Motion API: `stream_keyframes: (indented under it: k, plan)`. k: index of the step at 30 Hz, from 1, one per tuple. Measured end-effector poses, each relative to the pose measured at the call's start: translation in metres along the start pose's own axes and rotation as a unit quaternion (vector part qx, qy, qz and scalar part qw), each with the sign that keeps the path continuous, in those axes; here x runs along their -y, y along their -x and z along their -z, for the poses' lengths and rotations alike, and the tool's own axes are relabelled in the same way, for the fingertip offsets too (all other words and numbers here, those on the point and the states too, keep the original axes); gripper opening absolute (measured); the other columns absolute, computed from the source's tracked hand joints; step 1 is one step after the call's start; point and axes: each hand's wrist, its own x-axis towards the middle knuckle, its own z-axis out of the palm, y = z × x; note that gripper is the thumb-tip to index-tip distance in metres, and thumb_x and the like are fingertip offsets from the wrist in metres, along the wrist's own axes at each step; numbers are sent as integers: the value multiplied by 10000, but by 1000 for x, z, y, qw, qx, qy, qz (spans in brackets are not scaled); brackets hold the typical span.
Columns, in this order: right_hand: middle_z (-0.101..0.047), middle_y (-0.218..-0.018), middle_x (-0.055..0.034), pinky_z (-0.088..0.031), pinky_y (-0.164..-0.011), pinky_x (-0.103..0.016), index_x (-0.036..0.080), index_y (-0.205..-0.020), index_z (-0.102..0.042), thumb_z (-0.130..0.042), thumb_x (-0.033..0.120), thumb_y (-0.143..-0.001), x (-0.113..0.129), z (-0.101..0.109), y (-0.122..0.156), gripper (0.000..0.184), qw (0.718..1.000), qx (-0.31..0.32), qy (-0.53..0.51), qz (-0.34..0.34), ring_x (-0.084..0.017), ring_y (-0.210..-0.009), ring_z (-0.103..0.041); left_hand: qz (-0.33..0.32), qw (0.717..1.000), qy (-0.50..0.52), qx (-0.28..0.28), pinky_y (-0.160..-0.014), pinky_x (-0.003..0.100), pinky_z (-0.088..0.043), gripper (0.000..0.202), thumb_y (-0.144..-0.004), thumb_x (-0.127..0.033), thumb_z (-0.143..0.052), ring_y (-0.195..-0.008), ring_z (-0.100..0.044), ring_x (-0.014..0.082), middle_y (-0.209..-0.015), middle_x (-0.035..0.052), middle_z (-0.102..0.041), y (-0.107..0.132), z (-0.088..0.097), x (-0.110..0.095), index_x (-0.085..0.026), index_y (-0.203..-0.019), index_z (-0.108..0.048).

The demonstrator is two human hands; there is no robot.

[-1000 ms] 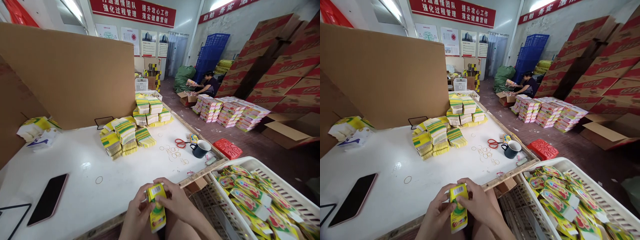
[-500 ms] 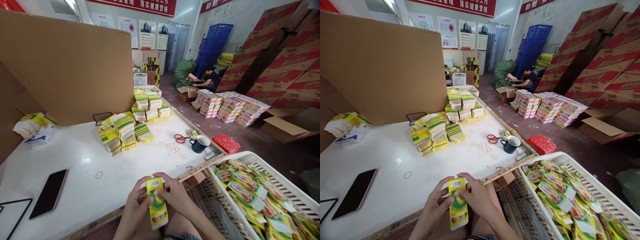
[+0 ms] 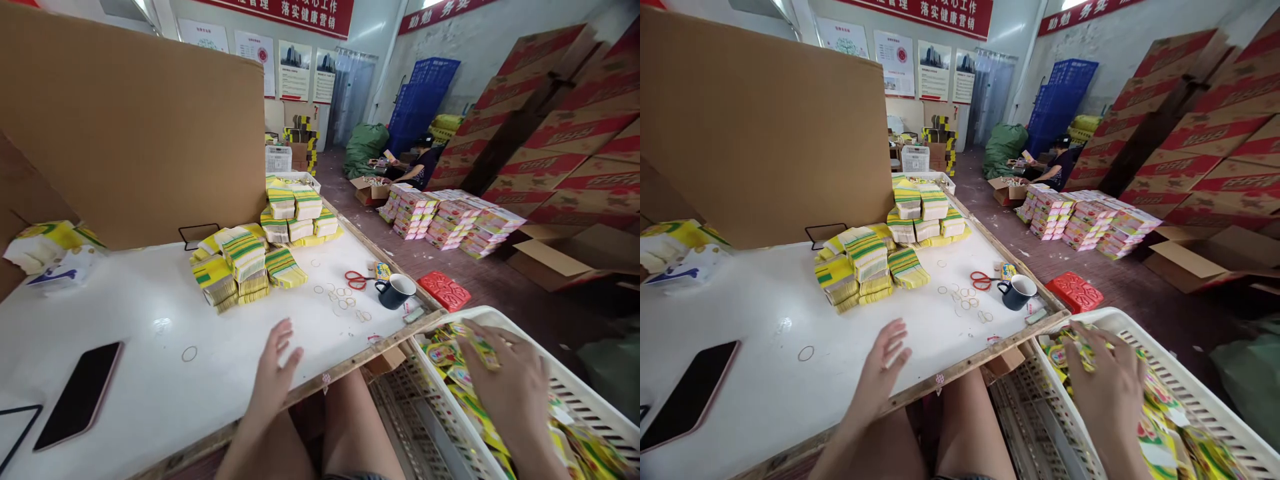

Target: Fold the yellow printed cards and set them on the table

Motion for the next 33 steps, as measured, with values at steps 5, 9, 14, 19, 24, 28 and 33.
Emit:
stream_keyframes:
  k: [5, 9, 14, 19, 24, 28, 33]
  plan:
    - [-642, -941, -135, -442, -820, -466, 184, -990, -661, -445, 493, -838, -1, -26, 18, 407, 993, 89, -79, -2, -310, -922, -570, -38, 989, -105, -99, -1087, 522, -248, 549, -818, -319, -555, -1312, -341, 295, -1400, 128, -373, -63, 34, 34, -219, -1324, -369]
    - [-613, -1065, -144, -450, -852, -412, 145, -1093, -579, -437, 402, -875, 78, -86, 32, 366, 961, 227, -154, -25, -259, -930, -577, -50, 980, -174, -79, -1088, 552, -239, 467, -778, -271, -557, -1290, -376, 323, -1288, 129, -502, -60, 33, 64, -183, -1231, -489]
    - [-530, -1268, -164, -371, -977, -412, 117, -1294, -440, -573, 473, -799, 185, -164, -6, 624, 948, 279, -153, 23, -295, -1172, -476, -48, 970, -235, -35, -1107, 570, -214, 451, -713, -209, -578, -1339, -332, 368, -1373, 168, -486, -19, 36, 103, -147, -1160, -575]
    - [-507, -1279, -196, -399, -940, -481, 82, -1273, -459, -607, 485, -806, 250, -221, -44, 634, 930, 353, -97, 41, -326, -1165, -487, -47, 963, -265, -13, -1112, 524, -266, 496, -731, -191, -558, -1338, -368, 321, -1410, 152, -478, -10, 47, 114, -178, -1227, -562]
    - [-596, -1140, -76, -503, -838, -420, 151, -1138, -559, -547, 328, -902, 237, -234, -43, 295, 906, 414, -48, 75, -205, -973, -604, -44, 962, -271, -14, -1145, 517, -177, 498, -764, -199, -528, -1363, -323, 316, -1424, 156, -460, -14, 42, 116, -145, -1259, -539]
    - [-611, -1110, -69, -515, -816, -402, 153, -1110, -574, -536, 325, -909, 211, -216, -25, 267, 888, 443, -35, 116, -192, -943, -615, -39, 967, -250, -23, -1154, 515, -119, 571, -773, -178, -502, -1387, -271, 300, -1445, 143, -422, -16, 34, 116, -150, -1339, -429]
    - [-682, -936, -63, -492, -814, -372, 143, -952, -645, -495, 340, -924, 200, -167, 15, 249, 854, 472, -74, 205, -189, -884, -640, -43, 979, -193, -48, -1144, 501, -168, 770, -769, -205, -543, -1403, -204, 319, -1505, 208, -248, -23, 27, 105, -96, -1433, -169]
